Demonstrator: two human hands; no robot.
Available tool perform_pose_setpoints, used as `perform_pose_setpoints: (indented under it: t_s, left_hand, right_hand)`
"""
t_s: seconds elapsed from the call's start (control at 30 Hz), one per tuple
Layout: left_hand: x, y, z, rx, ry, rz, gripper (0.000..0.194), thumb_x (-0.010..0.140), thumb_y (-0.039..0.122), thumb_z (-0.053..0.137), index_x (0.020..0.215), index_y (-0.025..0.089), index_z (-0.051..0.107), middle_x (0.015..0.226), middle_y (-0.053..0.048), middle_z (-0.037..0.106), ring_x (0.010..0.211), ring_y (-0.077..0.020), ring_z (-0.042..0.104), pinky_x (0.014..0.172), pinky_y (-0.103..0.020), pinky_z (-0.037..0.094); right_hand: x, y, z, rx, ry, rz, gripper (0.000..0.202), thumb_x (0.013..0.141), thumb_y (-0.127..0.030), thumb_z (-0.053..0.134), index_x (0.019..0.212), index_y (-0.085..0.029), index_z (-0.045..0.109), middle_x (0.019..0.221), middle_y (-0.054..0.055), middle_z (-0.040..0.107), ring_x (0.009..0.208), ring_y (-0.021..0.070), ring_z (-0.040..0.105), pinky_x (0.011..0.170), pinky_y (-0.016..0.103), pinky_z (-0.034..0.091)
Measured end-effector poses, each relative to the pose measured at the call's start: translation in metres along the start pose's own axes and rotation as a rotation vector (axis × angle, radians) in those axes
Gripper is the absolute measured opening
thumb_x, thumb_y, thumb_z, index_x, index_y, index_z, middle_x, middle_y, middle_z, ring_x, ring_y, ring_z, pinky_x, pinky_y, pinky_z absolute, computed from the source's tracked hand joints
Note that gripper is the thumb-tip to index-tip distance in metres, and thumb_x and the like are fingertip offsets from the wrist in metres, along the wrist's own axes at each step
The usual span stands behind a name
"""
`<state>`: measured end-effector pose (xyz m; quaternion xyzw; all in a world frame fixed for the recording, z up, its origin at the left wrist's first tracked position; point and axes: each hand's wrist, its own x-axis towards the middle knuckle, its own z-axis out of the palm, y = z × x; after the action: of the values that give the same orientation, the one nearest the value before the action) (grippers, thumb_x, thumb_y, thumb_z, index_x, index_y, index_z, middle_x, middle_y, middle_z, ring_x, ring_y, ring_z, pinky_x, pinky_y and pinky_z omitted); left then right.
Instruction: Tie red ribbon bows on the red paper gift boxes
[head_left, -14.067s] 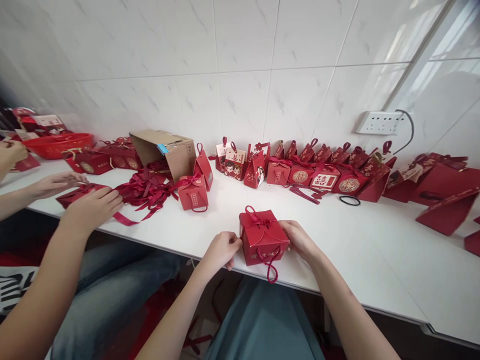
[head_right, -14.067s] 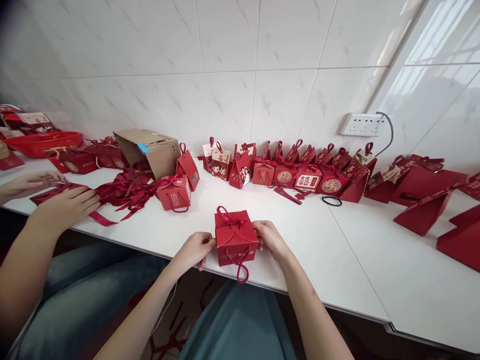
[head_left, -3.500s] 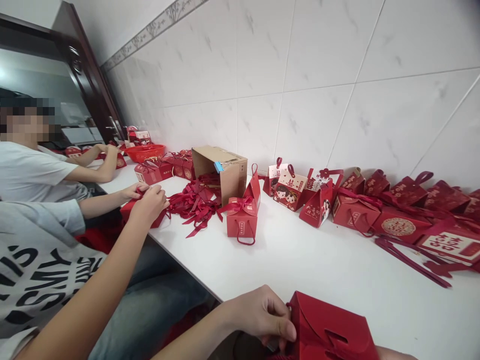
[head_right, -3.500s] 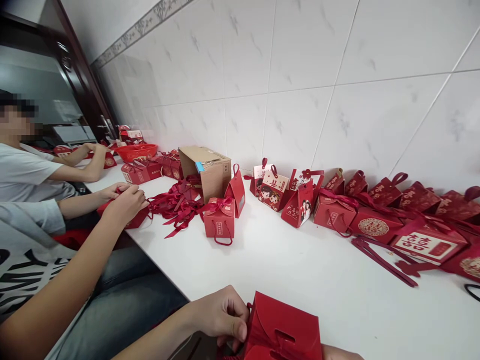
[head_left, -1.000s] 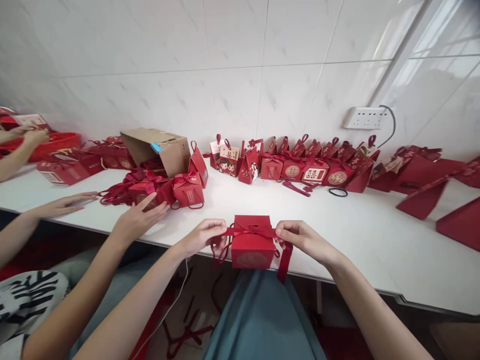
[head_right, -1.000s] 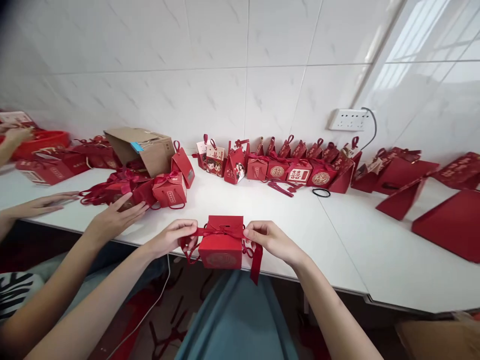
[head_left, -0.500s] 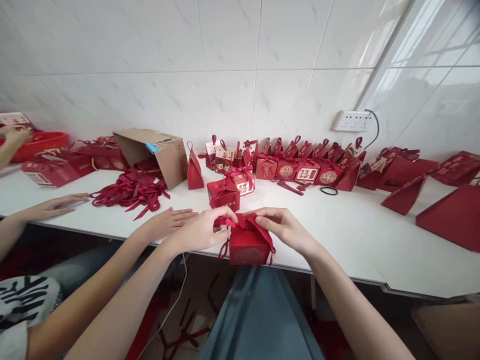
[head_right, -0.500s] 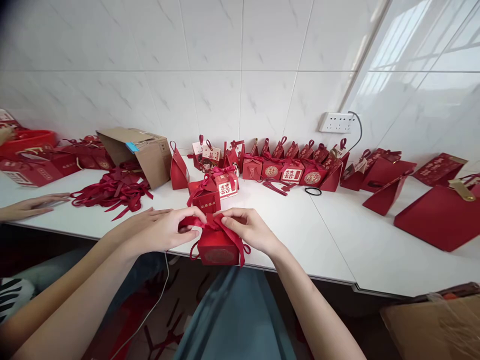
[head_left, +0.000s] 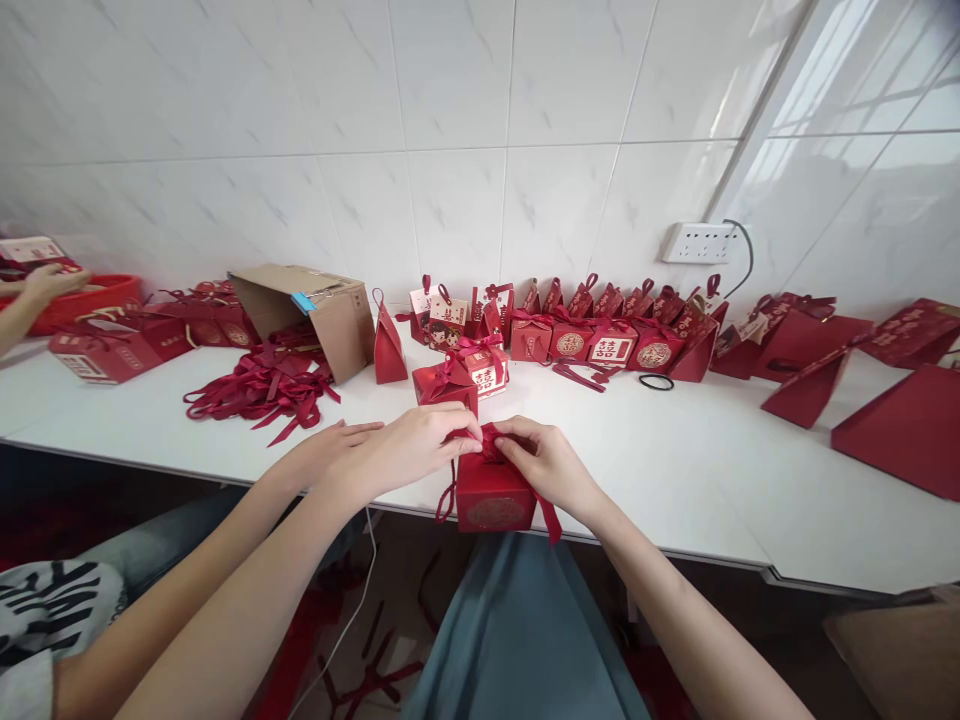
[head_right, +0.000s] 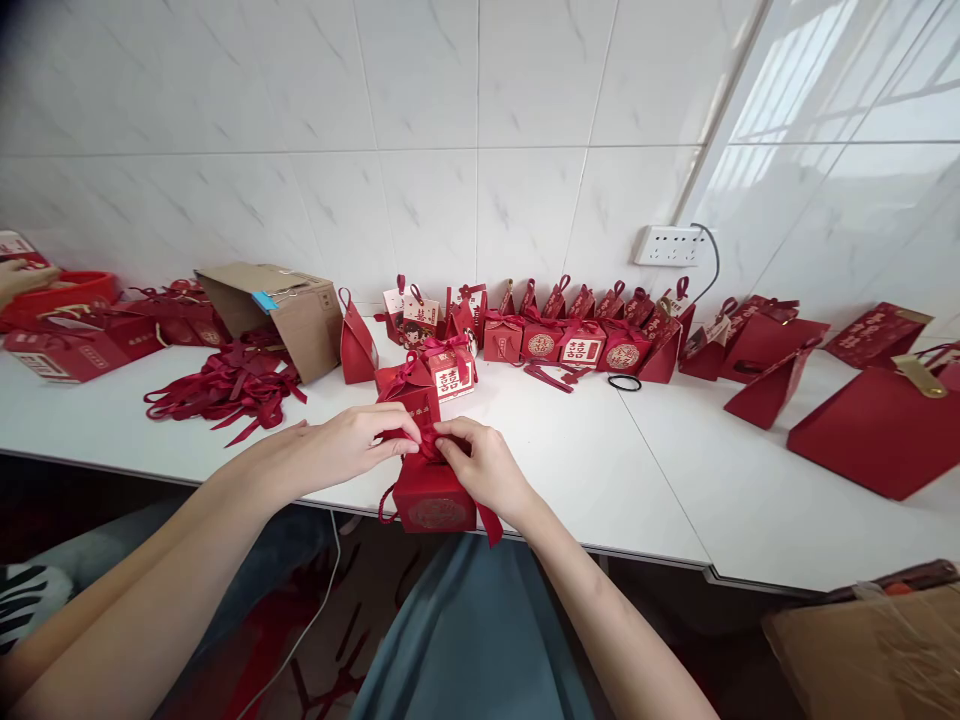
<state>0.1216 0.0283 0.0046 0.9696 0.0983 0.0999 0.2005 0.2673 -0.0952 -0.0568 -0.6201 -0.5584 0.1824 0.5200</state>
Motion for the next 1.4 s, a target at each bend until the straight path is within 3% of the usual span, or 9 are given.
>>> perform_pose_setpoints:
  t_s: [0.2,0.33,0.4,0.53,0.67,0.77,1.0,1.27,1.4]
  left_hand:
    - [-0.01,0.01,-0.012,0.09,-0.048,-0.15,0.023,0.084,0.043,0.051,0.094,0.025,0.063,0.094,-0.002,0.065,0.08,-0.0199,0.06,0.065,-0.026,0.04]
    - [-0.014,0.012,-0.013,0.169,-0.079,-0.375,0.04,0.086,0.054,0.04,0.084,0.022,0.064,0.079,-0.005,0.066,0.068,-0.0218,0.059,0.054,-0.028,0.035]
    - [-0.014,0.011,-0.013,0.206,-0.117,-0.406,0.039,0.086,0.052,0.04,0.078,0.022,0.062,0.075,-0.004,0.064,0.063,-0.0208,0.057,0.051,-0.027,0.032]
    - [-0.008,0.005,-0.011,0.129,-0.099,-0.262,0.025,0.087,0.043,0.045,0.081,0.023,0.06,0.078,-0.001,0.063,0.068,-0.0183,0.056,0.055,-0.026,0.034]
    - [0.002,0.001,-0.008,0.118,-0.034,-0.008,0.023,0.089,0.035,0.043,0.082,0.02,0.059,0.084,-0.002,0.056,0.076,-0.0168,0.054,0.067,-0.026,0.038]
    - [0.007,0.003,-0.008,0.155,-0.03,0.077,0.022,0.091,0.031,0.042,0.082,0.019,0.059,0.086,-0.002,0.052,0.077,-0.0161,0.053,0.069,-0.026,0.039]
    - [0.01,0.012,-0.011,0.16,-0.101,0.055,0.023,0.091,0.029,0.041,0.08,0.019,0.059,0.087,-0.002,0.058,0.074,-0.016,0.056,0.064,-0.026,0.038]
    - [0.008,0.008,-0.011,0.143,-0.054,0.022,0.021,0.088,0.037,0.047,0.083,0.021,0.061,0.088,-0.001,0.064,0.08,-0.0187,0.058,0.069,-0.028,0.041]
    - [0.012,0.005,-0.006,0.059,-0.021,-0.067,0.024,0.087,0.041,0.046,0.097,0.022,0.059,0.094,-0.002,0.066,0.083,-0.0198,0.06,0.069,-0.029,0.042]
  right_hand:
    - [-0.003,-0.002,0.004,-0.031,0.014,0.001,0.025,0.085,-0.02,0.045,0.096,-0.019,0.068,0.095,0.006,0.067,0.089,0.0187,0.061,0.083,0.033,0.046]
    - [-0.003,-0.001,0.005,-0.017,0.042,-0.028,0.024,0.086,-0.022,0.046,0.094,-0.019,0.068,0.095,0.007,0.066,0.089,0.019,0.061,0.083,0.032,0.046]
    - [-0.003,0.0,0.006,-0.014,0.056,-0.044,0.023,0.085,-0.022,0.046,0.093,-0.018,0.068,0.096,0.008,0.066,0.089,0.019,0.062,0.082,0.032,0.046]
    - [-0.003,0.002,0.008,-0.022,0.085,-0.026,0.02,0.083,-0.022,0.048,0.091,-0.017,0.066,0.094,0.008,0.066,0.086,0.019,0.062,0.08,0.032,0.046]
    - [-0.001,0.005,0.01,0.064,0.124,0.069,0.014,0.08,-0.025,0.05,0.085,-0.017,0.06,0.082,0.004,0.067,0.074,0.0176,0.063,0.07,0.03,0.048]
    - [0.0,0.005,0.01,0.083,0.159,0.092,0.013,0.079,-0.025,0.05,0.085,-0.018,0.058,0.081,0.003,0.067,0.072,0.0167,0.062,0.067,0.029,0.048]
    - [-0.001,0.002,0.01,-0.048,0.124,0.01,0.018,0.082,-0.023,0.043,0.088,-0.02,0.06,0.084,0.003,0.067,0.074,0.0169,0.061,0.073,0.031,0.048]
    - [-0.001,0.004,0.014,0.038,0.112,0.02,0.014,0.081,-0.022,0.047,0.089,-0.02,0.059,0.083,0.002,0.068,0.076,0.0171,0.065,0.072,0.03,0.05]
    - [-0.002,0.004,0.013,0.02,0.101,0.034,0.015,0.082,-0.023,0.046,0.089,-0.02,0.059,0.086,0.003,0.069,0.079,0.0174,0.065,0.073,0.03,0.049]
